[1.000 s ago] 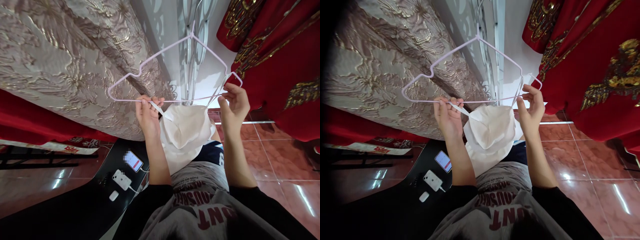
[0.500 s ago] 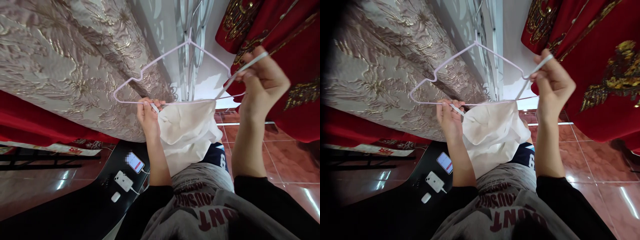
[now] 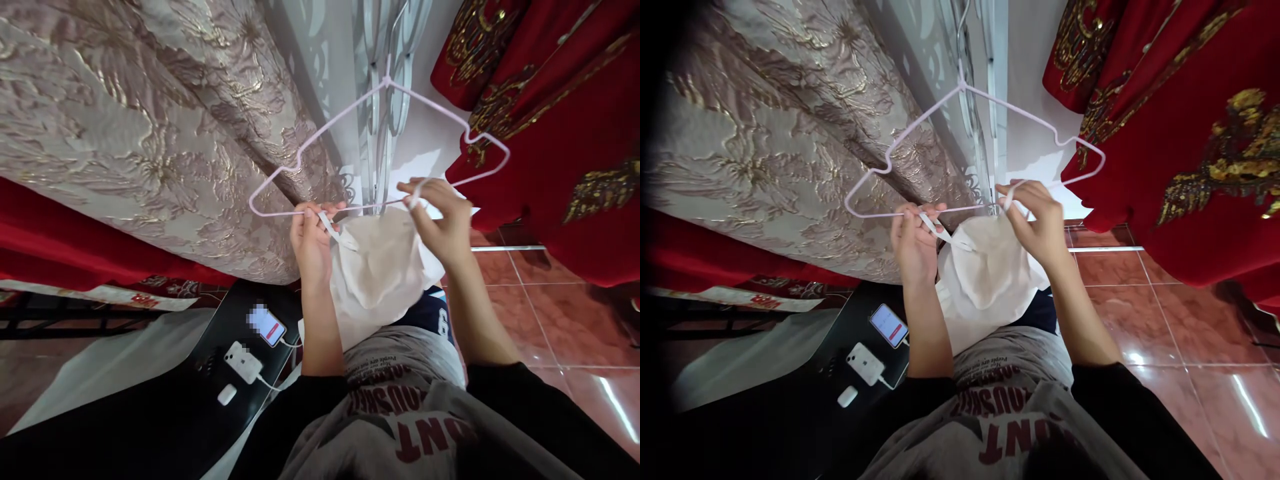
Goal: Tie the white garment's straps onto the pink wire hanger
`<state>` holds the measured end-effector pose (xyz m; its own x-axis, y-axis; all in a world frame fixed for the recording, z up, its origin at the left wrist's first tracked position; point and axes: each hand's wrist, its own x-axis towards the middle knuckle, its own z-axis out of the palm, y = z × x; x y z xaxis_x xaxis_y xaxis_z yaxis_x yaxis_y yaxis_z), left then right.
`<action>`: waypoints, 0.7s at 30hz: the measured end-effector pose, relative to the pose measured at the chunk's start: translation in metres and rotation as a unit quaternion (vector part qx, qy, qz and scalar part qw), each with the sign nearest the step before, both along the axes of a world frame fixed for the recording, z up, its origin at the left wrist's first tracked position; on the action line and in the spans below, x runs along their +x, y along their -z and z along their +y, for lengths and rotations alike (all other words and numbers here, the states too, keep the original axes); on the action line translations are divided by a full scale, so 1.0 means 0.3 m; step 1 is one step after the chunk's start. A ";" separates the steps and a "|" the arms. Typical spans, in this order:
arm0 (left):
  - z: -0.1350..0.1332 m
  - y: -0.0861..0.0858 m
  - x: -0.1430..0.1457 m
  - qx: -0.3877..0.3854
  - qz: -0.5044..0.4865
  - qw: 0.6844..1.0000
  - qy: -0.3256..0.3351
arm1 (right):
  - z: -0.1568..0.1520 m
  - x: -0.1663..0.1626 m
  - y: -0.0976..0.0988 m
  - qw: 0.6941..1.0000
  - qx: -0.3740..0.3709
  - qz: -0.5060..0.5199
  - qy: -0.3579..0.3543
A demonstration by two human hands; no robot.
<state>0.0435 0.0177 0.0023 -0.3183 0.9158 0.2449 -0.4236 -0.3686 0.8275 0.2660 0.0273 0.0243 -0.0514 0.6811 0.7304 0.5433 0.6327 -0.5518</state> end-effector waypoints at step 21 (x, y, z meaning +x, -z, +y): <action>0.097 -0.213 -0.246 0.155 0.338 0.920 -0.121 | -0.006 0.009 0.011 0.997 -0.056 -0.053 -0.002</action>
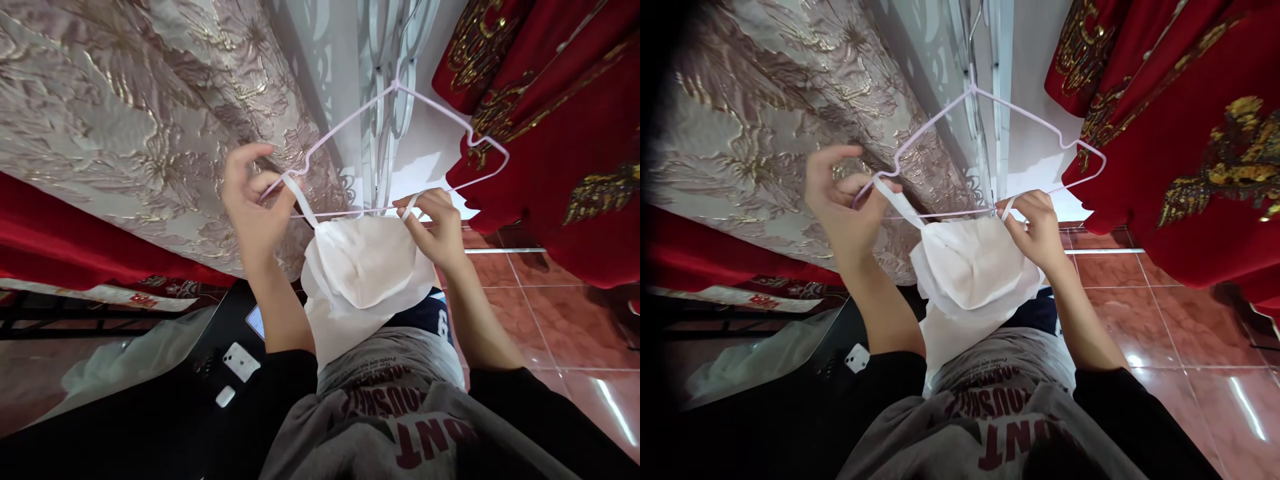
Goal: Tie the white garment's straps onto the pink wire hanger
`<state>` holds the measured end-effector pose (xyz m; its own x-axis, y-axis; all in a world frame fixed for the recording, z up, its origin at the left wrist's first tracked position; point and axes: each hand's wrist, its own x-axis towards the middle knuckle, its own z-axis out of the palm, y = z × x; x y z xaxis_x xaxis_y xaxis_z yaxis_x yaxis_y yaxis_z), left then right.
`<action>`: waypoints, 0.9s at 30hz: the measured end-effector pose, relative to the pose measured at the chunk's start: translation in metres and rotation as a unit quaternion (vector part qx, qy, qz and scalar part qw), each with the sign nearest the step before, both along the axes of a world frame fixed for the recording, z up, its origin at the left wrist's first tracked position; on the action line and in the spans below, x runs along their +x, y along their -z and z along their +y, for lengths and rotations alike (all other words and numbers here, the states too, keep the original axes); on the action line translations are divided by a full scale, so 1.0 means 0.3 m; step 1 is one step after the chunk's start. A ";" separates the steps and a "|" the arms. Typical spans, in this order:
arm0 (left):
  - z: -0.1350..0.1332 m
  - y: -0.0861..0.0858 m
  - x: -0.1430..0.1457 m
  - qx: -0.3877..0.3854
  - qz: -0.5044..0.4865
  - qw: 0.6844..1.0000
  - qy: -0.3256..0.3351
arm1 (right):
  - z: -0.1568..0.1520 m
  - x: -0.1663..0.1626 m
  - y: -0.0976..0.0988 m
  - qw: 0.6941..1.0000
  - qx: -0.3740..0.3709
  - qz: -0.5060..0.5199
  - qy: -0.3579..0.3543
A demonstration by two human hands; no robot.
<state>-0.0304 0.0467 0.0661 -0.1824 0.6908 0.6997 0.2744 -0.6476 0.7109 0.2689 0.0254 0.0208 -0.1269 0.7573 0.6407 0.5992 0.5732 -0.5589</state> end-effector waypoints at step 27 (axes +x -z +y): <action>-0.041 0.247 0.157 -0.077 -0.307 0.948 0.040 | 0.020 0.206 0.042 0.947 0.169 0.204 0.183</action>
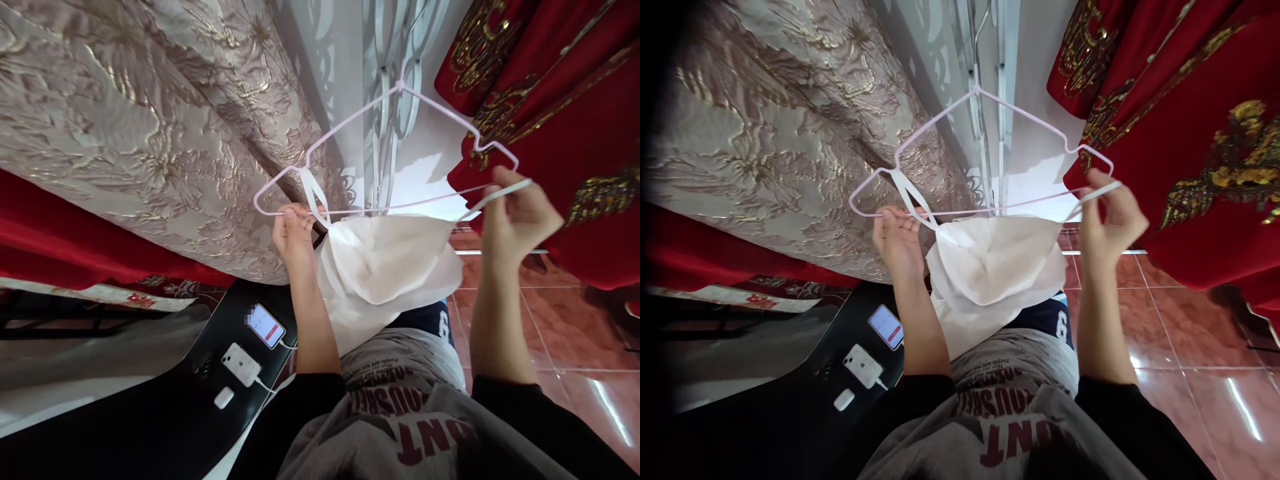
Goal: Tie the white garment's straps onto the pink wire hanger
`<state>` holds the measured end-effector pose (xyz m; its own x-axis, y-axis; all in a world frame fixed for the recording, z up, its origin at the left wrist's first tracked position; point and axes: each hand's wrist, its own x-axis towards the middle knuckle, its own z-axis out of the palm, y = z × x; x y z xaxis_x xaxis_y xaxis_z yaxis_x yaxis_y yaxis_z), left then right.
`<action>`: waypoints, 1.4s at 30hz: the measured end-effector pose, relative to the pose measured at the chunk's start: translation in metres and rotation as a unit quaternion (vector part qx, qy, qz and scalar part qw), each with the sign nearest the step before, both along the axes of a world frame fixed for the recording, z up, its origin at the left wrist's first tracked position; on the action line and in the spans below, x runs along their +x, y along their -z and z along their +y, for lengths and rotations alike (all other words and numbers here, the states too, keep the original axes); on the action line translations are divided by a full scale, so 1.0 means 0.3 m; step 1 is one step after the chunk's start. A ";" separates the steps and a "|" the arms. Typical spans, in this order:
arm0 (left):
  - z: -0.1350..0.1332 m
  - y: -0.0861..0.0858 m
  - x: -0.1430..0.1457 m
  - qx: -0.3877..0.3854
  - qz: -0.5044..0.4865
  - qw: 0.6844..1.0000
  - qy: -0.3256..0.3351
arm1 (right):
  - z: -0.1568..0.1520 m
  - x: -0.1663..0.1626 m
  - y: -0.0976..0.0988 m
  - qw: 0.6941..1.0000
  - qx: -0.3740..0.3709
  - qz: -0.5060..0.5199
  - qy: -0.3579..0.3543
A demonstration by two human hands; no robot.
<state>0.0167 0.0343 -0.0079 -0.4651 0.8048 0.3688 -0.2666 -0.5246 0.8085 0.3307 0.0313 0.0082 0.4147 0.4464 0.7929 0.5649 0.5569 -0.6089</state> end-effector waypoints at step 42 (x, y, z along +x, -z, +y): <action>-0.053 -0.259 -0.193 0.059 0.024 0.998 -0.009 | -0.038 -0.244 -0.013 0.913 -0.164 -0.294 -0.231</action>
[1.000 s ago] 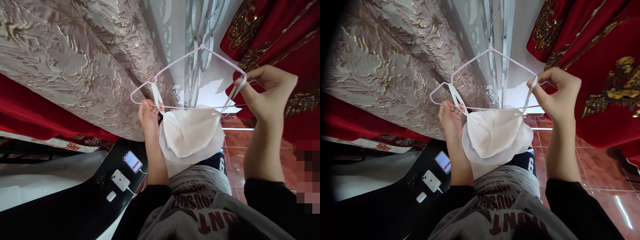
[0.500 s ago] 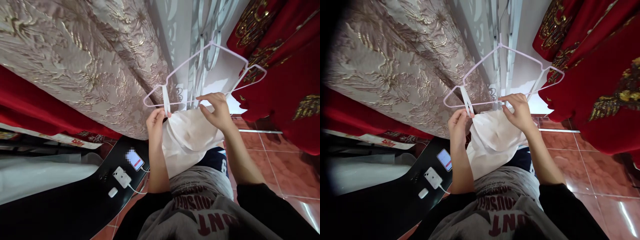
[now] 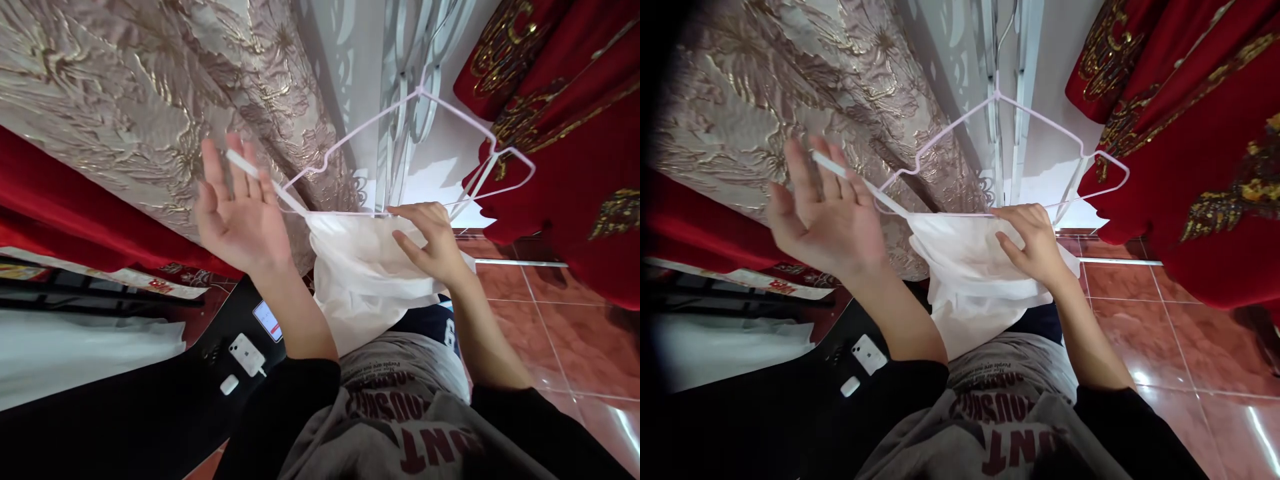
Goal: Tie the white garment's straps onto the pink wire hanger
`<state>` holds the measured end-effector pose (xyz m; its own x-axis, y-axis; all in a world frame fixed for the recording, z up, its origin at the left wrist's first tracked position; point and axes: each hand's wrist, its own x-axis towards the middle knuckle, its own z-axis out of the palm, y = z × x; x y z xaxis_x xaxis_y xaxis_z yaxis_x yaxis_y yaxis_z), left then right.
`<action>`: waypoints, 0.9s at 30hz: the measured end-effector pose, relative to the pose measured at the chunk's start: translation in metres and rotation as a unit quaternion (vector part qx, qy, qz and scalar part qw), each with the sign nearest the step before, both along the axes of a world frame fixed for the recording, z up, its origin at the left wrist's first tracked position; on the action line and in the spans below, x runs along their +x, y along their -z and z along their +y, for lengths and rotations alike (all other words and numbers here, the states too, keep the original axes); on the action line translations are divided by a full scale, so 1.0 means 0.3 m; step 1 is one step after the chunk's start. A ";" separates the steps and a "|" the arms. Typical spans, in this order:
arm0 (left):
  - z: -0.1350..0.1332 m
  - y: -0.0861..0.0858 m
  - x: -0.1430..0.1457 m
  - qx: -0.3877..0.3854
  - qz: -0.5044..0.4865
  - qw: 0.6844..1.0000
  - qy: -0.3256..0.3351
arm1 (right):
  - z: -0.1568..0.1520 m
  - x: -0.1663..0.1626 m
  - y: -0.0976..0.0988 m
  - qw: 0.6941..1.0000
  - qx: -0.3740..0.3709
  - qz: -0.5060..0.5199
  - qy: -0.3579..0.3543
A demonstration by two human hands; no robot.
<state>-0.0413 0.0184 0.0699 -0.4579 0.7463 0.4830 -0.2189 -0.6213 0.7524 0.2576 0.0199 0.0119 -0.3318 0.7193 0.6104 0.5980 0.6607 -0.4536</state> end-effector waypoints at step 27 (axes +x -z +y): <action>-0.039 0.192 0.287 -0.097 -0.063 0.989 0.093 | -0.063 0.073 0.088 0.915 -0.139 0.367 0.098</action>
